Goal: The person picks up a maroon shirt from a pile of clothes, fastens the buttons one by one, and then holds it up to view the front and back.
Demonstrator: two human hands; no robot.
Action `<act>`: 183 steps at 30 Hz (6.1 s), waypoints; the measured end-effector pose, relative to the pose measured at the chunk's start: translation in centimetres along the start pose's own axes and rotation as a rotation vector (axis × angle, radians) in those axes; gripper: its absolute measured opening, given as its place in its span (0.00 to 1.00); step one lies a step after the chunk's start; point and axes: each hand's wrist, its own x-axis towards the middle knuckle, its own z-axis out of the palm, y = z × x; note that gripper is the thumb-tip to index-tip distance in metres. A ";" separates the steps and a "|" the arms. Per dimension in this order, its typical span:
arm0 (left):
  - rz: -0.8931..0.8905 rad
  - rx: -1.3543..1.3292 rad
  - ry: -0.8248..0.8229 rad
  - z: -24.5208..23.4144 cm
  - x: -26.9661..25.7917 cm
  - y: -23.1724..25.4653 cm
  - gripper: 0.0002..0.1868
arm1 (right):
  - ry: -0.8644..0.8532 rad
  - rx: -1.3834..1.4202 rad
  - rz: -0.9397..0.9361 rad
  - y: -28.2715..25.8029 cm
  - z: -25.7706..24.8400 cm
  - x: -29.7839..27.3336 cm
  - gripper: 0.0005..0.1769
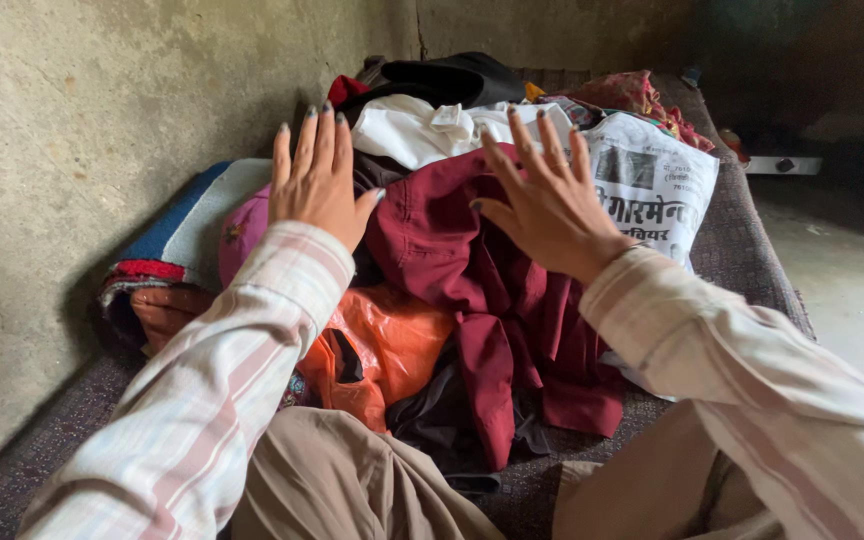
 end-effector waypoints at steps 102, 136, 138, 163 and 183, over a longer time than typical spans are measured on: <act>-0.277 -0.824 -0.508 1.6 -4.8 11.2 0.80 | 0.138 1.509 -0.133 -5.7 -14.4 3.6 0.53; -0.608 -1.100 -0.076 0.8 -18.3 15.7 0.42 | -0.158 0.956 0.030 0.7 1.7 -9.5 0.48; -0.307 -1.036 0.063 -0.8 -17.7 17.3 0.41 | -0.267 1.211 0.192 -0.1 2.8 -11.1 0.49; -0.908 -1.173 -0.091 -1.0 -8.0 14.7 0.21 | 0.186 1.064 0.727 8.9 2.1 -13.2 0.19; -0.716 -1.251 -0.308 8.5 -24.5 17.8 0.24 | 0.053 1.715 0.746 -4.5 7.8 -15.4 0.36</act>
